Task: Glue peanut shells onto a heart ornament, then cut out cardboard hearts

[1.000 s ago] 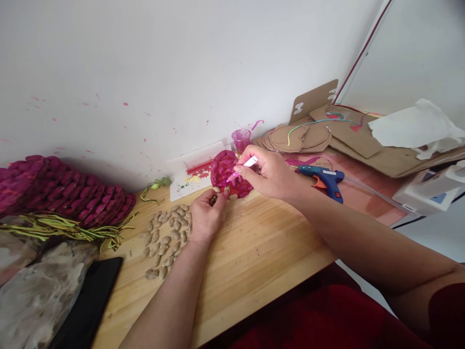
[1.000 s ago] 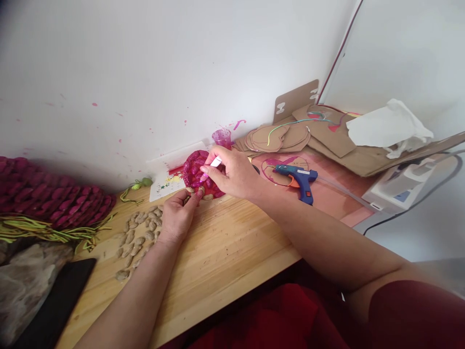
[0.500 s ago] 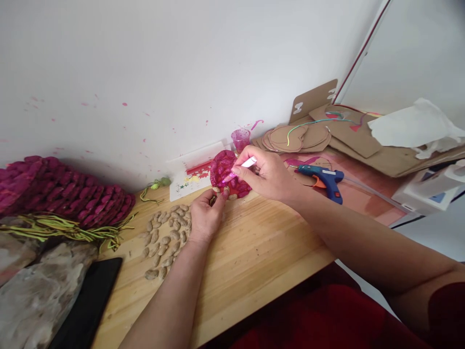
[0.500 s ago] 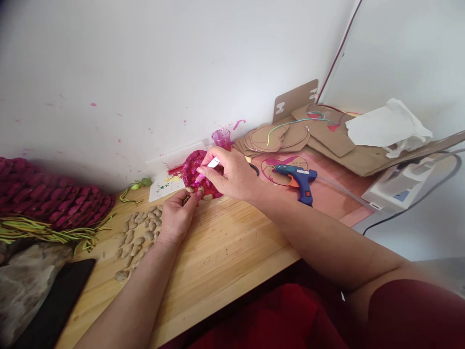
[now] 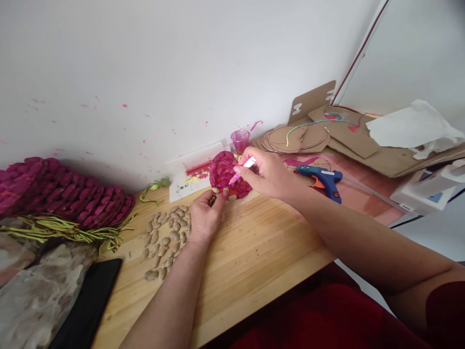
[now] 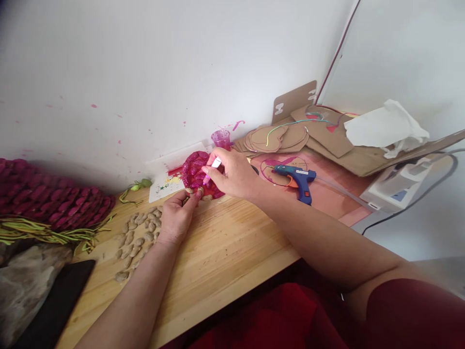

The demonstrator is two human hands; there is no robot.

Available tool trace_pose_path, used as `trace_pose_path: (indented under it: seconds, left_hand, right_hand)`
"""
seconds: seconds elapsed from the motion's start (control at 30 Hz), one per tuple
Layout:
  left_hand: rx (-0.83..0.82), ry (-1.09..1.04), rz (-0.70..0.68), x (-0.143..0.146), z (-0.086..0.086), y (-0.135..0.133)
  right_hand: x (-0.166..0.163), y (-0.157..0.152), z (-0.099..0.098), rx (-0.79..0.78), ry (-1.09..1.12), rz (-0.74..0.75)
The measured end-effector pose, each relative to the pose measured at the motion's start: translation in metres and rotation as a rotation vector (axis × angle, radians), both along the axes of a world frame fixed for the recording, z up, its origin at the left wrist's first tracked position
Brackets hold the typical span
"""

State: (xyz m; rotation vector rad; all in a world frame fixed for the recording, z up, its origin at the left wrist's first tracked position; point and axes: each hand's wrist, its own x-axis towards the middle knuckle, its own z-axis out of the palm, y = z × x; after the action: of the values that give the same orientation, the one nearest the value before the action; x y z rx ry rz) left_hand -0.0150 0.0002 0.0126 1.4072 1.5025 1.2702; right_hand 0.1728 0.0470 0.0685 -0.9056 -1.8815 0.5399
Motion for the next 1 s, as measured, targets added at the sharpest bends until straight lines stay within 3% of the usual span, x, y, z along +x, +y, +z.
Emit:
trace_pose_path:
  seconds: [0.33, 0.73, 1.0]
  left_hand:
    - [0.002, -0.006, 0.005, 0.0012, 0.0028, -0.0002]
    - [0.003, 0.002, 0.007, 0.0011, 0.0035, -0.0005]
    - [-0.011, -0.005, 0.012, 0.0021, 0.0052, -0.0002]
  right_hand:
    - [-0.0004, 0.0021, -0.0043, -0.065, 0.114, 0.044]
    - [-0.0023, 0.0019, -0.0055, -0.004, 0.013, 0.007]
    - [-0.0016, 0.0050, -0.0099, -0.055, 0.140, 0.009]
